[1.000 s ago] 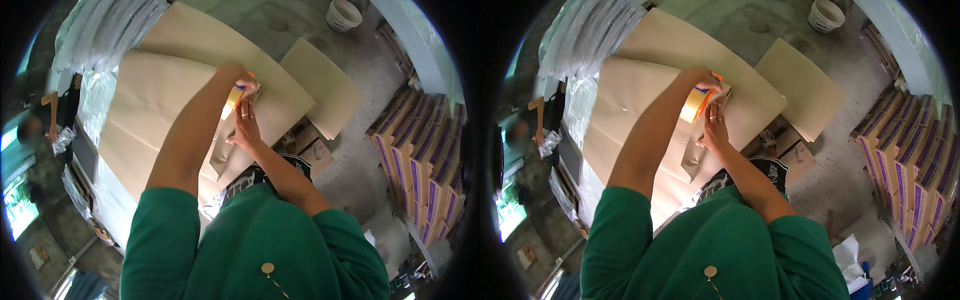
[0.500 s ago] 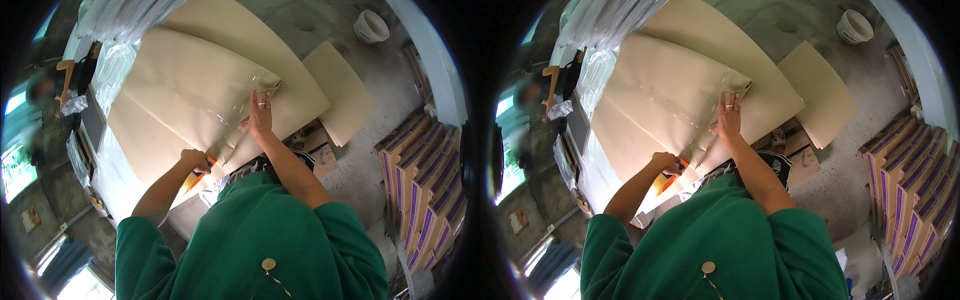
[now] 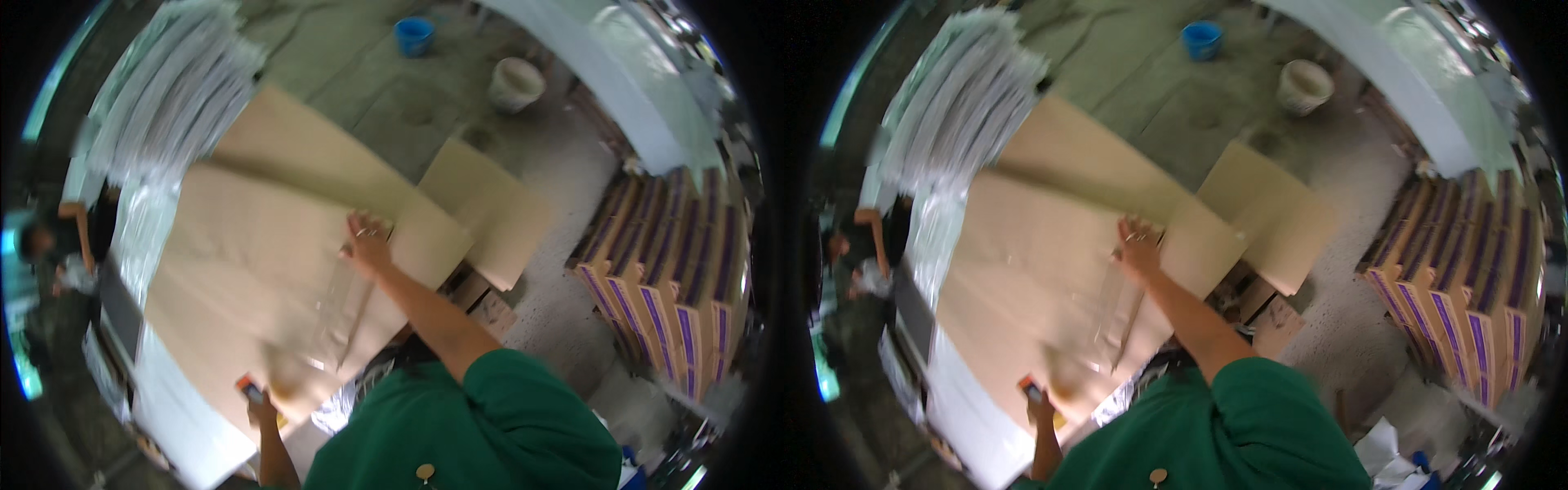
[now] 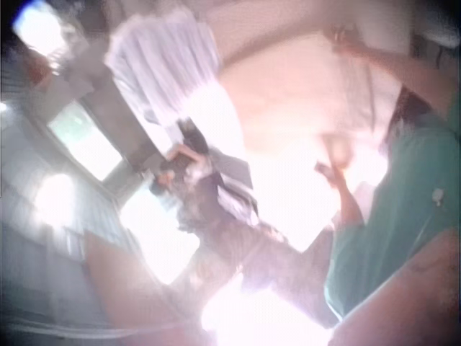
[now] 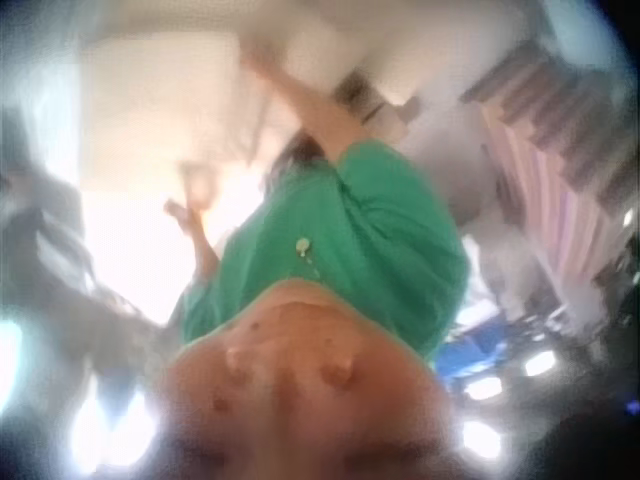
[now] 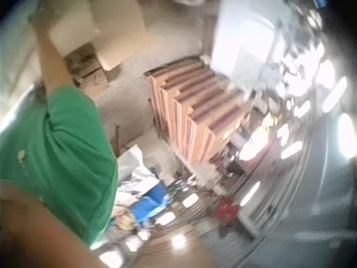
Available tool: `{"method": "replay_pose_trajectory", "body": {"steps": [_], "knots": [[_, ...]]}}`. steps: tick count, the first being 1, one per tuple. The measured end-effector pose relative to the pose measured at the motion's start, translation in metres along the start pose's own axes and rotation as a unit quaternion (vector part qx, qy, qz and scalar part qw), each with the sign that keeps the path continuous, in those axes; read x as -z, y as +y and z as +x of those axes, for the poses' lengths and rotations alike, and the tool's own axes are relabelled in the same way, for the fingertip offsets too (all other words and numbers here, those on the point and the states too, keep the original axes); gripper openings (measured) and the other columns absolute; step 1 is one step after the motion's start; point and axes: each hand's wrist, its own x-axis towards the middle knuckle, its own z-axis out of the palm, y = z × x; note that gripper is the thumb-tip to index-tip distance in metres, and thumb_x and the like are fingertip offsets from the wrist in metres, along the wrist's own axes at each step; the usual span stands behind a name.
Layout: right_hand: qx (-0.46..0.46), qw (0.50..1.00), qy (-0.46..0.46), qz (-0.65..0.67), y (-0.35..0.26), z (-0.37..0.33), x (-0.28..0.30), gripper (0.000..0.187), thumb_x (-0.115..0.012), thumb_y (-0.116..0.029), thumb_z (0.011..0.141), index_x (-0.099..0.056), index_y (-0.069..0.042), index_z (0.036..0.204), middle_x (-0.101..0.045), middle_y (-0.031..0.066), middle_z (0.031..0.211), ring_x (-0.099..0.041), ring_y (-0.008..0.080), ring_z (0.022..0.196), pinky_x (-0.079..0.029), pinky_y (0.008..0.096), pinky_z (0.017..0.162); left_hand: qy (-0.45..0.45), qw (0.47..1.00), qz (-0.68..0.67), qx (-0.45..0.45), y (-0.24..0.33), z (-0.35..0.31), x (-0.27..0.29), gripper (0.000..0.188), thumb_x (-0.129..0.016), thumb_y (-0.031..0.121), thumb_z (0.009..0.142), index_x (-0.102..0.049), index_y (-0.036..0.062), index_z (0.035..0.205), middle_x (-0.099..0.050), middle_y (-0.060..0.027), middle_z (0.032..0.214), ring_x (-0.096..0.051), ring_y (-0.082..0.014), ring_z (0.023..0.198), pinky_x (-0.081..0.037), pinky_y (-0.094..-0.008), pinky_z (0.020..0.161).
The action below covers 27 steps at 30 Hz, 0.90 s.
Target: The person wraps individual flat items in brown paper by placing them on a large sheet, folding the paper over them, and securing the folds with tape from a hand dispenser.
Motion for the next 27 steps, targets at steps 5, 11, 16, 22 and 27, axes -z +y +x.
{"method": "replay_pose_trajectory", "body": {"steps": [5, 11, 16, 22, 27], "knots": [[-0.081, 0.984, -0.1, 0.124, -0.01, 0.066, -0.009, 0.06, -0.051, -0.033, 0.085, -0.03, 0.001, 0.131, -0.051, 0.0234, 0.114, -0.047, 0.0361, 0.108, -0.039, 0.0446, 0.091, 0.289, 0.914, -0.252, -0.131, -0.016, 0.045, -0.061, 0.067, -0.052, 0.062, 0.075, -0.056, -0.0026, 0.095, -0.061, -0.0162, 0.084, -0.059, -0.0289, 0.073, -0.049, -0.0421, 0.064], [-0.083, 0.991, 0.014, 0.104, 0.003, 0.013, -0.024, 0.046, -0.05, -0.029, 0.086, -0.041, -0.004, 0.124, -0.057, 0.0203, 0.095, -0.055, 0.0345, 0.087, -0.044, 0.0454, 0.073, -0.008, 0.908, -0.394, 0.145, 0.108, 0.099, -0.061, 0.079, -0.034, 0.065, 0.082, -0.051, -0.0042, 0.116, -0.06, -0.0198, 0.097, -0.058, -0.033, 0.086, -0.046, -0.0459, 0.076], [-0.038, 0.965, -0.141, 0.218, -0.009, -0.154, -0.056, 0.037, -0.059, -0.028, 0.074, -0.053, -0.002, 0.098, -0.057, 0.0185, 0.071, -0.057, 0.0344, 0.066, -0.043, 0.043, 0.057, -0.059, 0.935, -0.276, 0.215, 0.175, 0.146, -0.018, 0.088, -0.029, 0.073, 0.077, -0.054, -0.0036, 0.112, -0.061, -0.0182, 0.101, -0.057, -0.0351, 0.091, -0.042, -0.048, 0.082], [-0.109, 0.676, -0.582, 0.438, -0.095, -0.172, -0.101, 0.031, -0.061, -0.03, 0.077, -0.057, 0.0, 0.072, -0.055, 0.0076, 0.062, -0.053, 0.0194, 0.06, -0.041, 0.0372, 0.051, -0.038, 0.979, -0.199, -0.014, 0.259, 0.215, 0.012, 0.071, -0.039, 0.064, 0.08, -0.059, 0.0005, 0.105, -0.061, -0.0162, 0.104, -0.058, -0.0326, 0.095, -0.045, -0.0417, 0.081], [-0.03, 0.72, -0.5, 0.481, -0.163, -0.058, -0.115, 0.031, -0.06, -0.029, 0.078, -0.055, -0.002, 0.09, -0.053, 0.0135, 0.086, -0.05, 0.0261, 0.082, -0.04, 0.0391, 0.069, -0.169, 0.779, -0.429, -0.425, 0.369, 0.129, 0.075, 0.039, -0.046, 0.031, 0.09, -0.053, 0.0024, 0.116, -0.055, -0.0177, 0.114, -0.05, -0.0317, 0.107, -0.036, -0.038, 0.093]]}}
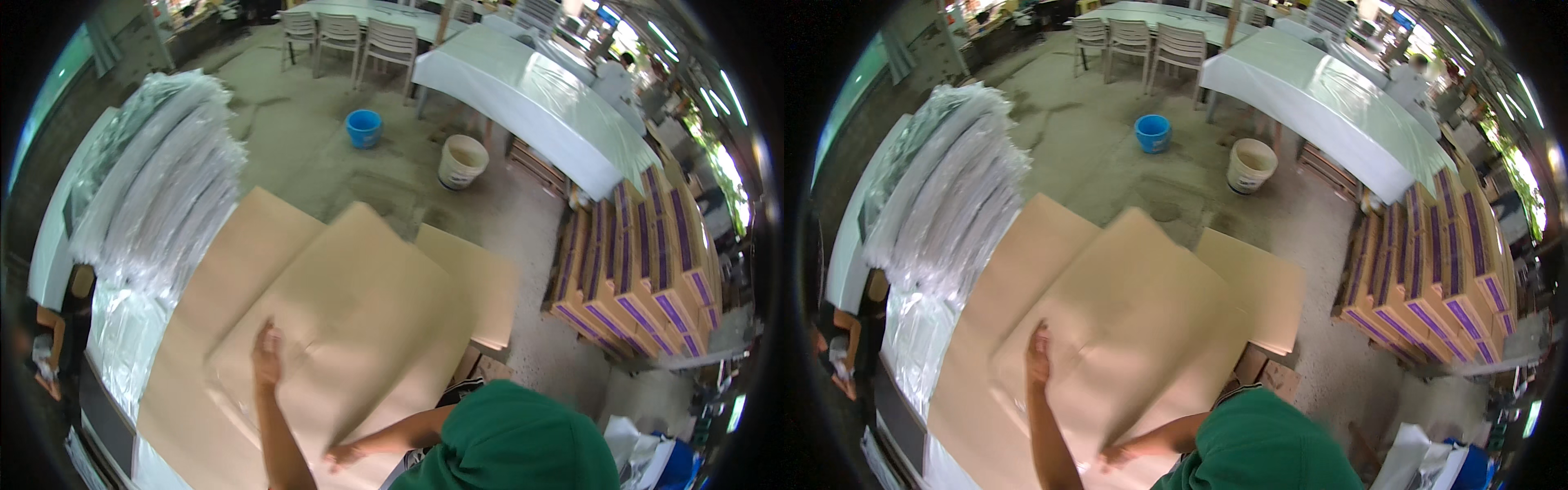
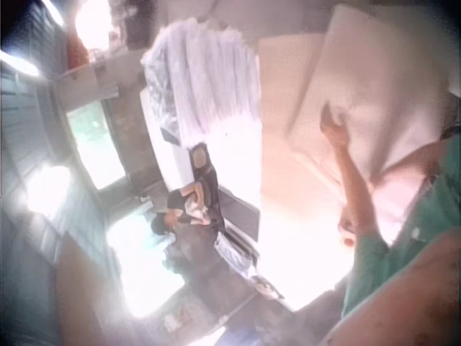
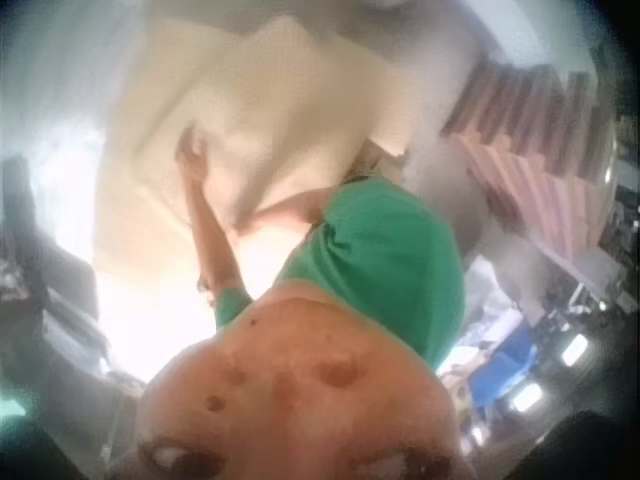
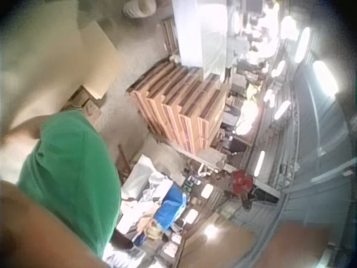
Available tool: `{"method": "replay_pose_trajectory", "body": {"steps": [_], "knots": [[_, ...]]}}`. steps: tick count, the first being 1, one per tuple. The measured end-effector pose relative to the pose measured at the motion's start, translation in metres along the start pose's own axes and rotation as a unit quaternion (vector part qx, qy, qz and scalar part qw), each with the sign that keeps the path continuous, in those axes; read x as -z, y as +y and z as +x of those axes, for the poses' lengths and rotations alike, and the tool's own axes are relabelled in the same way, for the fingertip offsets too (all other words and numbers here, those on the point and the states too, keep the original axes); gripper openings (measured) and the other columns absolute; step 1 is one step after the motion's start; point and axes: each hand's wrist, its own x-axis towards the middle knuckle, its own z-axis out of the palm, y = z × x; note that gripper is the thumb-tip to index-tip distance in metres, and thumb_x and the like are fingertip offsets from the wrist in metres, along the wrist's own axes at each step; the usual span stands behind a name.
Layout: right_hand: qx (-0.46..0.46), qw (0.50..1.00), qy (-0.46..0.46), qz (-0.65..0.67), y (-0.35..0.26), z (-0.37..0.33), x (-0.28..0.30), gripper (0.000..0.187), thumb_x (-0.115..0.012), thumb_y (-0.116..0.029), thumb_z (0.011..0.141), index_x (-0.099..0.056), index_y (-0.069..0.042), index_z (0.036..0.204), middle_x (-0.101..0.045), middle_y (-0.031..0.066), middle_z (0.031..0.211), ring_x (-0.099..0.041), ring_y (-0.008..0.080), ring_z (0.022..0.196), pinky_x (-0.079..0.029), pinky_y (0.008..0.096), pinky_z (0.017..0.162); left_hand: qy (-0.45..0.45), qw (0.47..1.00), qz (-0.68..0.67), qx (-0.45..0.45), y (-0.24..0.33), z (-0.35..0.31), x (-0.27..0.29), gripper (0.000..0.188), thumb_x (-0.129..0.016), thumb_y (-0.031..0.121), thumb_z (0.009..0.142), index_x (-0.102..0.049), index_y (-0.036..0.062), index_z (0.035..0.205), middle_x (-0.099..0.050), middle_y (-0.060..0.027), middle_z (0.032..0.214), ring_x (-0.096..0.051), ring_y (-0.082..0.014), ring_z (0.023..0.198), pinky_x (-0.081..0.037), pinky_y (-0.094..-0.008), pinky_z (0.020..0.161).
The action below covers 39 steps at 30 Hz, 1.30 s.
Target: The person wraps individual flat items in brown paper by placing them on a large sheet, folding the paper over them, and securing the folds with tape from a hand dispenser.
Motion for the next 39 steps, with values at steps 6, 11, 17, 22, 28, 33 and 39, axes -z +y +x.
{"method": "replay_pose_trajectory", "body": {"steps": [6, 11, 17, 22, 28, 33, 39], "knots": [[0.079, 0.848, 0.41, -0.327, -0.16, 0.078, 0.174, 0.042, -0.059, -0.029, 0.079, -0.051, -0.004, 0.112, -0.05, 0.0205, 0.116, -0.045, 0.0342, 0.109, -0.038, 0.0413, 0.091, 0.413, 0.885, 0.181, 0.113, -0.027, -0.168, 0.014, 0.061, -0.049, 0.041, 0.087, -0.035, 0.0016, 0.131, -0.035, -0.0218, 0.132, -0.035, -0.034, 0.12, -0.03, -0.0459, 0.099], [-0.129, 0.749, 0.447, -0.471, -0.168, -0.004, 0.322, 0.065, -0.039, -0.056, 0.085, -0.044, -0.005, 0.125, -0.046, 0.0168, 0.126, -0.043, 0.0321, 0.117, -0.034, 0.0425, 0.095, 0.338, 0.911, -0.176, 0.157, -0.133, -0.197, -0.054, 0.084, -0.04, 0.053, 0.087, 0.004, 0.0051, 0.14, -0.011, -0.0176, 0.145, -0.018, -0.0322, 0.131, -0.014, -0.0452, 0.106], [-0.166, 0.805, 0.393, -0.412, -0.14, -0.039, 0.304, 0.071, -0.039, -0.056, 0.085, -0.036, -0.001, 0.13, -0.04, 0.017, 0.133, -0.037, 0.0322, 0.122, -0.029, 0.0392, 0.101, 0.316, 0.926, -0.031, 0.206, -0.13, -0.128, -0.027, 0.073, -0.032, 0.05, 0.09, 0.0, 0.0071, 0.141, -0.007, -0.0145, 0.147, -0.01, -0.028, 0.134, 0.007, -0.0413, 0.106], [-0.012, 0.901, 0.322, -0.291, -0.068, -0.103, 0.27, 0.072, -0.037, -0.052, 0.088, -0.018, -0.004, 0.139, -0.025, 0.0184, 0.141, -0.023, 0.0302, 0.131, -0.021, 0.0373, 0.106, 0.194, 0.948, -0.227, 0.111, -0.143, -0.158, 0.008, 0.068, -0.028, 0.047, 0.092, -0.005, 0.0063, 0.141, -0.008, -0.0155, 0.146, -0.015, -0.0298, 0.133, -0.007, -0.0409, 0.108], [-0.011, 0.917, 0.318, -0.243, 0.011, -0.193, 0.211, 0.058, -0.035, -0.042, 0.09, -0.028, -0.006, 0.136, -0.045, 0.0206, 0.125, -0.046, 0.0296, 0.113, -0.032, 0.039, 0.097, 0.305, 0.854, -0.366, 0.209, -0.08, -0.303, -0.139, 0.08, -0.047, 0.049, 0.084, -0.009, 0.0066, 0.141, -0.009, -0.0135, 0.147, -0.01, -0.0273, 0.135, -0.008, -0.0401, 0.108], [0.078, 0.9, 0.297, -0.311, 0.037, -0.195, 0.242, 0.052, -0.051, -0.033, 0.084, -0.04, -0.007, 0.127, -0.058, 0.019, 0.105, -0.056, 0.029, 0.099, -0.039, 0.0394, 0.09, 0.136, 0.931, -0.246, 0.231, -0.052, -0.299, -0.107, 0.072, -0.055, 0.038, 0.083, -0.02, 0.005, 0.138, -0.02, -0.0158, 0.143, -0.017, -0.0258, 0.133, -0.01, -0.0343, 0.108], [0.037, 0.74, 0.232, -0.631, -0.046, -0.154, 0.309, 0.086, -0.071, -0.023, 0.064, -0.026, -0.013, 0.136, -0.034, 0.0143, 0.135, -0.031, 0.0291, 0.126, -0.025, 0.0434, 0.102, 0.047, 0.902, 0.331, 0.272, -0.077, -0.29, -0.073, 0.112, -0.078, 0.04, 0.053, -0.016, 0.006, 0.139, -0.029, -0.0181, 0.139, -0.019, -0.0365, 0.131, -0.015, -0.052, 0.103]]}}
